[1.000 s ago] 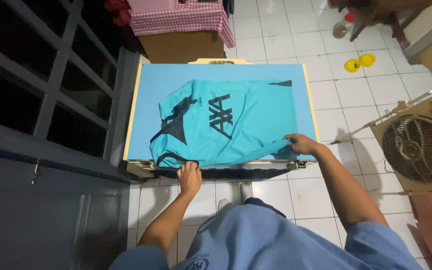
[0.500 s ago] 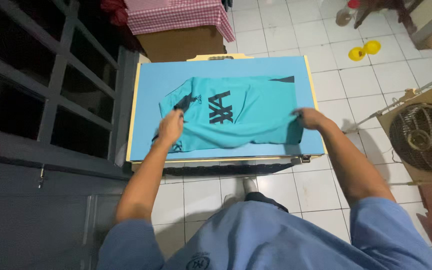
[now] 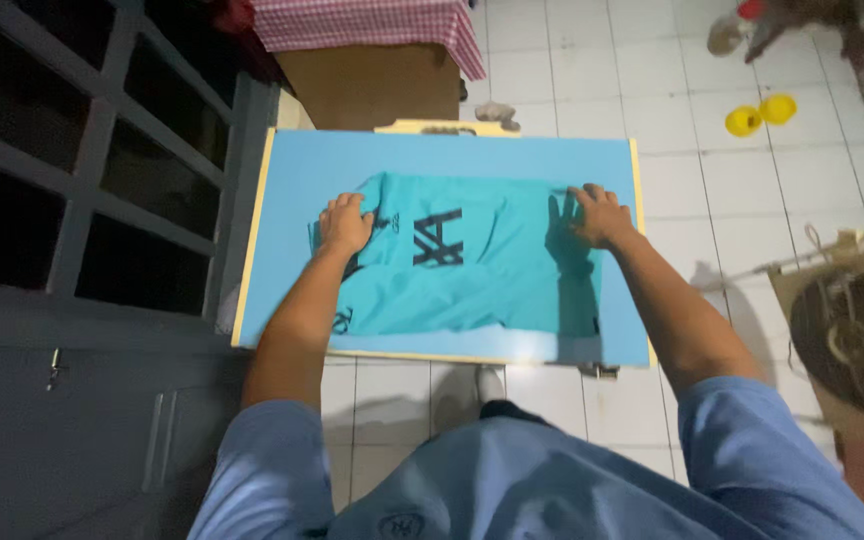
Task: The person folds a series of shirts on a blue table by hand and places each one into a closet shelf.
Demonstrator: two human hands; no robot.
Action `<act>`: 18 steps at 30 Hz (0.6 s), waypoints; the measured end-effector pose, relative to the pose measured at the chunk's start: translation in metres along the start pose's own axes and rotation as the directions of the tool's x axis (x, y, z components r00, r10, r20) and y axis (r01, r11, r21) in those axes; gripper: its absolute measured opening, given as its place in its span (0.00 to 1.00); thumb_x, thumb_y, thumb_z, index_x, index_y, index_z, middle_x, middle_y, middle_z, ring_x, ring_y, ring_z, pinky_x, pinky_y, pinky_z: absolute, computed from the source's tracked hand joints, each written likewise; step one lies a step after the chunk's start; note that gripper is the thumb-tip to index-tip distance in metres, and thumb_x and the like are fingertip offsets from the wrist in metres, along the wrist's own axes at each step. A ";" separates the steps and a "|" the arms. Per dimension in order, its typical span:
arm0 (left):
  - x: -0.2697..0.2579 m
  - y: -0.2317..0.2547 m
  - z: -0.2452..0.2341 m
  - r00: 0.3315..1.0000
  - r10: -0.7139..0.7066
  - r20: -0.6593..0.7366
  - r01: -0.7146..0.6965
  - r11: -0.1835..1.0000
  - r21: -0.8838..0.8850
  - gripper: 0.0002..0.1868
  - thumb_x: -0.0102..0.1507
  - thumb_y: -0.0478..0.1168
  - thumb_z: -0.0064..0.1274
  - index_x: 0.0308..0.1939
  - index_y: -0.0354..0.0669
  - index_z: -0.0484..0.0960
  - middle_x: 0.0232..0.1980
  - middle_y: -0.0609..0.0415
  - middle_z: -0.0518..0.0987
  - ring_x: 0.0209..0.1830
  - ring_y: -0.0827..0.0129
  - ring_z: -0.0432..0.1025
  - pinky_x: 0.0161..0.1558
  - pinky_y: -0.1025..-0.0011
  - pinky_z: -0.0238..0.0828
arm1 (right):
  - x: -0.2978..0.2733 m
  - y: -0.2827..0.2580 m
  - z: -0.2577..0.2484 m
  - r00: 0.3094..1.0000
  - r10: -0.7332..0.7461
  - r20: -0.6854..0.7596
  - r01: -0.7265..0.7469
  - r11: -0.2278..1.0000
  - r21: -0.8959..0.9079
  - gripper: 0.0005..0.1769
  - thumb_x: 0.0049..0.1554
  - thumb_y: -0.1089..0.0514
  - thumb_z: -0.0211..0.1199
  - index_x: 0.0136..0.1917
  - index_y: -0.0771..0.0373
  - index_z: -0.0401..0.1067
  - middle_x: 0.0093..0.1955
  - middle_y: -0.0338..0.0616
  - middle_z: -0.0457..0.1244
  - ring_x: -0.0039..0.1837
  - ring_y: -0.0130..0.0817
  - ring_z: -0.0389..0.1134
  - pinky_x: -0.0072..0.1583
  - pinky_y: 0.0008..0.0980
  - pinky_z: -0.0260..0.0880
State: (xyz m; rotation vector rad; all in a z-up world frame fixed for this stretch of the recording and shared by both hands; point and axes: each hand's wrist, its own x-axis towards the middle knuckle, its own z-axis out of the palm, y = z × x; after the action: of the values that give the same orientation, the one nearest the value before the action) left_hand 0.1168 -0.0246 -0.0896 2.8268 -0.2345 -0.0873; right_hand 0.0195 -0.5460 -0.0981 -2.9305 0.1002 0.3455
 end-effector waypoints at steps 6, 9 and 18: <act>0.063 0.002 0.005 0.990 -0.121 0.070 0.115 0.990 0.084 0.32 0.62 0.40 0.53 0.72 0.53 0.68 0.69 0.49 0.71 0.68 0.50 0.64 0.65 0.50 0.60 | 0.073 -0.011 -0.002 0.998 -0.022 0.058 0.022 1.000 -0.011 0.56 0.46 0.42 0.72 0.82 0.38 0.46 0.80 0.40 0.50 0.80 0.48 0.48 0.69 0.67 0.55; 0.062 0.016 -0.009 0.960 -0.182 0.212 0.161 0.980 0.115 0.32 0.60 0.42 0.56 0.68 0.51 0.69 0.66 0.47 0.73 0.66 0.50 0.66 0.64 0.51 0.62 | 0.082 -0.025 -0.011 0.986 -0.017 0.168 0.036 0.993 -0.112 0.57 0.43 0.44 0.74 0.82 0.42 0.51 0.75 0.41 0.57 0.78 0.45 0.53 0.71 0.67 0.53; 0.046 -0.002 -0.022 0.995 0.075 -0.065 -0.069 0.993 0.090 0.12 0.59 0.38 0.58 0.46 0.44 0.78 0.49 0.46 0.81 0.53 0.49 0.74 0.53 0.53 0.69 | 0.069 -0.035 -0.023 0.954 -0.287 0.083 0.297 0.938 -0.177 0.21 0.50 0.45 0.68 0.57 0.45 0.74 0.57 0.46 0.65 0.61 0.49 0.66 0.59 0.60 0.64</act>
State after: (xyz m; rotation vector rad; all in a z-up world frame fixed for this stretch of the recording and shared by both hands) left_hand 0.1645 -0.0240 -0.0705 2.8990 -0.3330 0.0358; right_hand 0.0949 -0.5188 -0.0866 -3.0533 -0.3946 0.4077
